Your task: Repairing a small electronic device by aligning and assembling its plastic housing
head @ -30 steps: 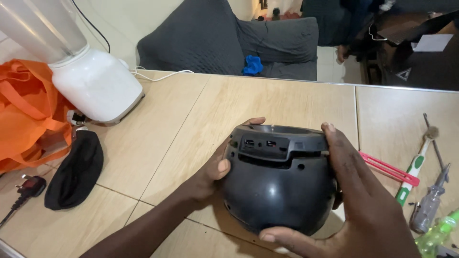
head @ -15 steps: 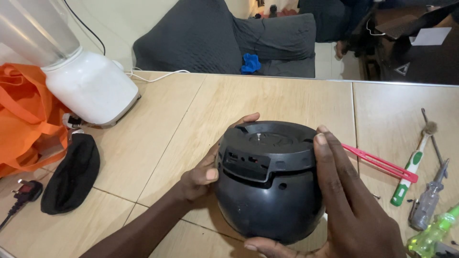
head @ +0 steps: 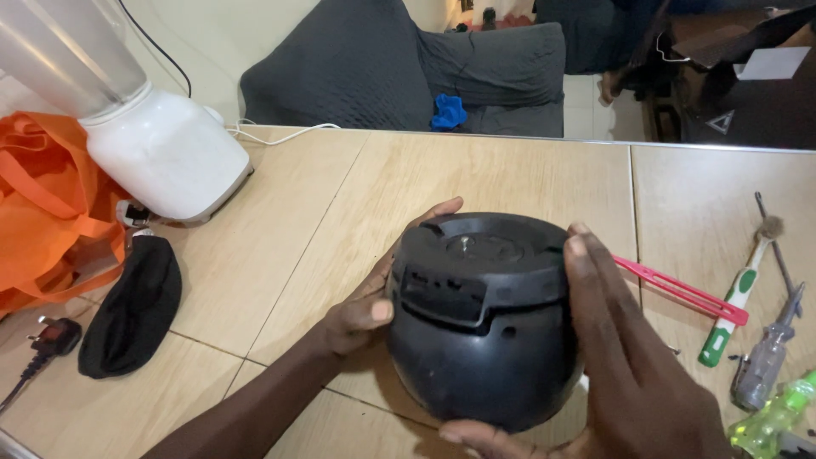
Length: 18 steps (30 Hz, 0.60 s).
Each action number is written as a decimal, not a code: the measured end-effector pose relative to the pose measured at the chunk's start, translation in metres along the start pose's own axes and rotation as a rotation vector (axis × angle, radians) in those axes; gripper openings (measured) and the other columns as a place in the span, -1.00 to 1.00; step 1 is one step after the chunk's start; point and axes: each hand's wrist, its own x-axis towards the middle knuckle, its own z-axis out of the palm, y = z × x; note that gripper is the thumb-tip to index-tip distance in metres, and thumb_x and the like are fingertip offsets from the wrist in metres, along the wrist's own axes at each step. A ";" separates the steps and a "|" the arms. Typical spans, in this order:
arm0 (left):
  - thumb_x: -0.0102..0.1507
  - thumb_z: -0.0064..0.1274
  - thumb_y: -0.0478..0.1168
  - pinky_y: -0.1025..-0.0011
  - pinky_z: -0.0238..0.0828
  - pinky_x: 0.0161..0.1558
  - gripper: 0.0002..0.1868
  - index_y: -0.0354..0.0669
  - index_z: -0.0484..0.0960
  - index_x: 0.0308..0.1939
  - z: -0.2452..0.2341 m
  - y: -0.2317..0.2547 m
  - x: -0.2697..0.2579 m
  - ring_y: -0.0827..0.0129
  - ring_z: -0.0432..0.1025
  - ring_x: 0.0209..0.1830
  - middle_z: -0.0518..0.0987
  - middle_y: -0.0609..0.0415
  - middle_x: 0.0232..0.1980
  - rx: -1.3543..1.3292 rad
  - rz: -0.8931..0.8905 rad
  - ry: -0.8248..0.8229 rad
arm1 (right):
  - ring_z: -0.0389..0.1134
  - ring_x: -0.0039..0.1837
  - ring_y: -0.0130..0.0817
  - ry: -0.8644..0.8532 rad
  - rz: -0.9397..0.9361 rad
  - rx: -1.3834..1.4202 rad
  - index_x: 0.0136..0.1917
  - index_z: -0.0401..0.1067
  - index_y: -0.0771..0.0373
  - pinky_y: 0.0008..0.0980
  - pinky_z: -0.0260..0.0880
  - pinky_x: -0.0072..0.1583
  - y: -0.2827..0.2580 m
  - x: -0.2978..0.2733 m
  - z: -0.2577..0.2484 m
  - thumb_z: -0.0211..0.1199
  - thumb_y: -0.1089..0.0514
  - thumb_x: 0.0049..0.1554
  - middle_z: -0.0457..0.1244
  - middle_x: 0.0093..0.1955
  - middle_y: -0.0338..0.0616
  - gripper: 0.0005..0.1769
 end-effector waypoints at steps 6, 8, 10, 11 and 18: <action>0.19 0.25 0.25 0.11 0.21 0.47 0.12 -0.14 -0.01 0.62 0.003 -0.006 0.003 0.17 0.27 0.49 0.31 -0.03 0.49 0.021 -0.015 0.114 | 0.48 0.05 -0.21 -0.260 0.349 0.253 0.69 -0.09 0.04 -0.13 0.53 0.01 0.018 0.022 -0.003 0.83 -0.39 -0.75 0.22 0.50 -0.25 0.90; 0.17 0.22 0.29 0.14 0.21 0.46 0.12 -0.12 0.01 0.61 0.009 -0.002 0.004 0.18 0.26 0.49 0.30 -0.02 0.49 0.079 -0.036 0.156 | 0.48 0.09 -0.17 -0.334 0.409 0.291 0.70 -0.15 0.01 -0.07 0.57 0.02 0.021 0.029 -0.007 0.85 -0.33 -0.73 0.13 0.60 -0.26 0.90; 0.23 0.03 0.30 0.12 0.29 0.38 -0.01 -0.04 0.02 0.59 0.018 0.005 0.004 0.13 0.27 0.47 0.26 -0.06 0.53 0.216 -0.094 0.221 | 0.40 0.21 -0.13 -0.432 0.585 0.299 0.73 -0.19 -0.21 0.05 0.43 0.15 0.022 0.035 -0.009 0.75 -0.29 -0.60 0.05 0.66 -0.52 0.78; 0.23 0.03 0.30 0.12 0.29 0.38 -0.01 -0.04 0.02 0.59 0.017 0.004 0.003 0.13 0.27 0.47 0.26 -0.06 0.53 0.217 -0.091 0.222 | 0.40 0.21 -0.13 -0.431 0.582 0.298 0.73 -0.19 -0.21 0.05 0.43 0.15 0.024 0.033 -0.007 0.75 -0.29 -0.60 0.05 0.66 -0.52 0.78; 0.26 0.00 0.24 0.26 0.29 0.34 -0.11 -0.04 0.09 0.56 0.014 -0.001 0.001 0.28 0.30 0.41 0.34 0.02 0.46 0.244 -0.081 0.271 | 0.43 0.22 -0.14 -0.303 0.339 0.436 0.35 -0.11 0.04 -0.01 0.52 -0.11 0.037 0.021 0.005 0.68 -0.17 -0.52 -0.03 0.77 -0.17 0.35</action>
